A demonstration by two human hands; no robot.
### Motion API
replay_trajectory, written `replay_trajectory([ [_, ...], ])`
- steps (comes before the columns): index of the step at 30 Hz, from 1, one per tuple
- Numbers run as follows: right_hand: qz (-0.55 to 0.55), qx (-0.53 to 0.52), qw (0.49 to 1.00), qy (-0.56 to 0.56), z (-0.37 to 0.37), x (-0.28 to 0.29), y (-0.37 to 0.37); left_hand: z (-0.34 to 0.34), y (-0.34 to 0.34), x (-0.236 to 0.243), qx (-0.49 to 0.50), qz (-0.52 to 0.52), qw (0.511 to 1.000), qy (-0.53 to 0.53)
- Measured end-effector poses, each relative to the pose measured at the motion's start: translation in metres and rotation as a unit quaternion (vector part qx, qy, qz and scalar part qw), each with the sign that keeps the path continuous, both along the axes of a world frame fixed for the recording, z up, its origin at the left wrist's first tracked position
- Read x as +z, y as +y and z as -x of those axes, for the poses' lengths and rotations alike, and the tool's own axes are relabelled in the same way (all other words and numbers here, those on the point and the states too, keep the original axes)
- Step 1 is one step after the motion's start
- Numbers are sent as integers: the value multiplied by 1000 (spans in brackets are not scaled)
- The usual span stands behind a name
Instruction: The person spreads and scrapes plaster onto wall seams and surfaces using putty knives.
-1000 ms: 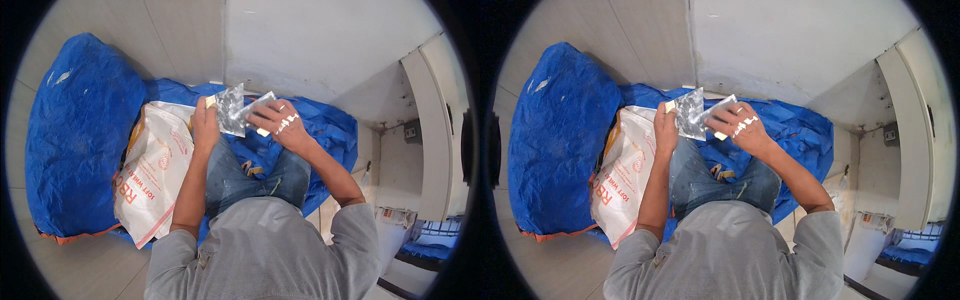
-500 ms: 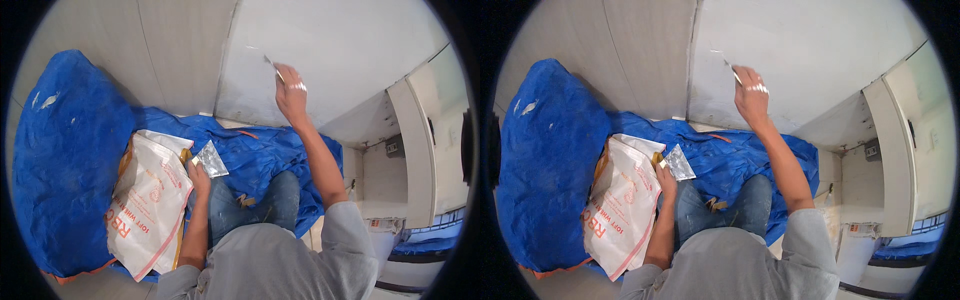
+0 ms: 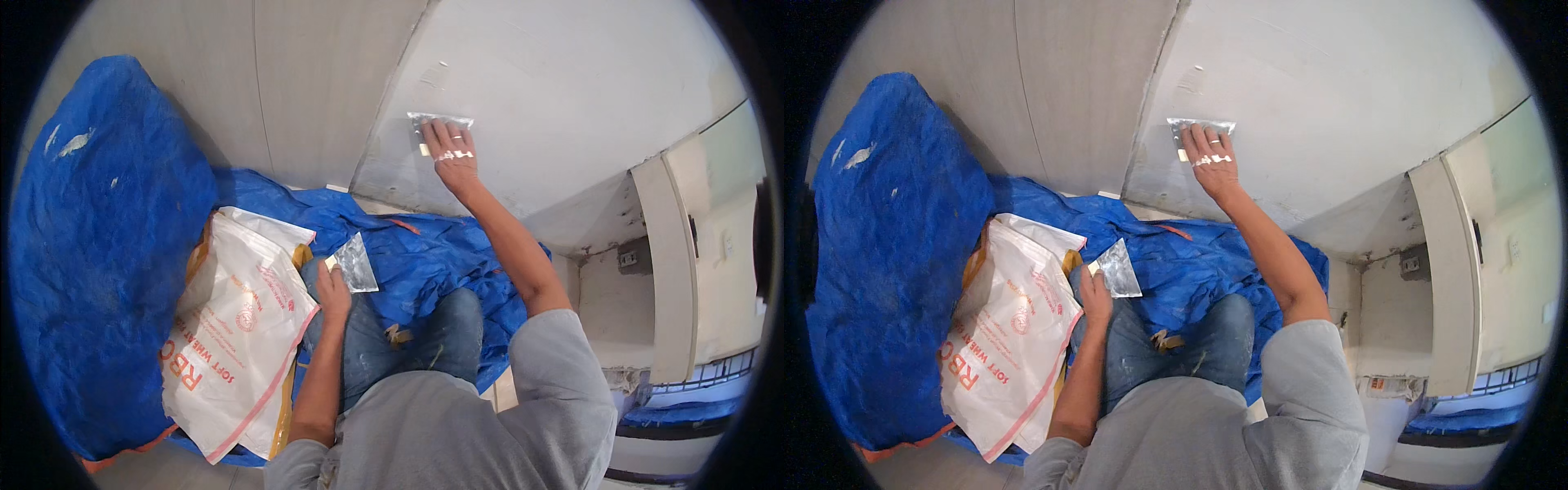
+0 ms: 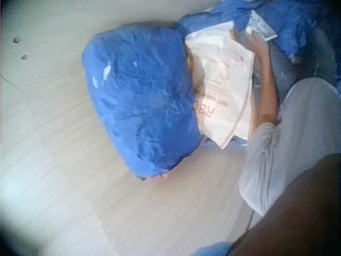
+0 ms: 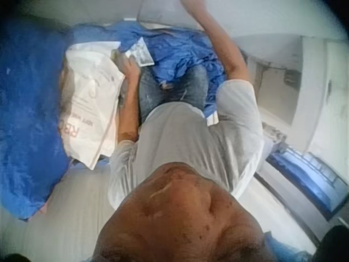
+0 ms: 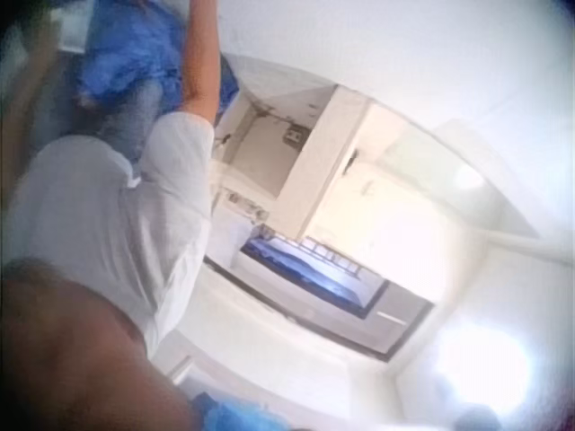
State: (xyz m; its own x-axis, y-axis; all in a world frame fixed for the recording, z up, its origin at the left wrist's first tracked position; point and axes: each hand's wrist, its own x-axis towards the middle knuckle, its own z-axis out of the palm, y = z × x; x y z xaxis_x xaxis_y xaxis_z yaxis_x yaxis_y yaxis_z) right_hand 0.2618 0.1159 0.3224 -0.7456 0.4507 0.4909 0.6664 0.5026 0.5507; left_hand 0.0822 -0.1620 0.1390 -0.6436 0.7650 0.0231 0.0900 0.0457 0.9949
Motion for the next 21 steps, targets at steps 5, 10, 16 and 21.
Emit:
replay_trajectory([
  [5,-63,-28,990,120,30,92,3,3,-3,5,-33,32,999,-3],
  [10,-106,21,994,18,25,82,28,-1,1,6,-32,56,998,0],
  [16,-59,30,990,-127,14,44,8,-1,-1,-2,-19,35,999,0],
  [21,-105,42,993,-29,24,76,11,5,-6,-10,-19,44,999,9],
])
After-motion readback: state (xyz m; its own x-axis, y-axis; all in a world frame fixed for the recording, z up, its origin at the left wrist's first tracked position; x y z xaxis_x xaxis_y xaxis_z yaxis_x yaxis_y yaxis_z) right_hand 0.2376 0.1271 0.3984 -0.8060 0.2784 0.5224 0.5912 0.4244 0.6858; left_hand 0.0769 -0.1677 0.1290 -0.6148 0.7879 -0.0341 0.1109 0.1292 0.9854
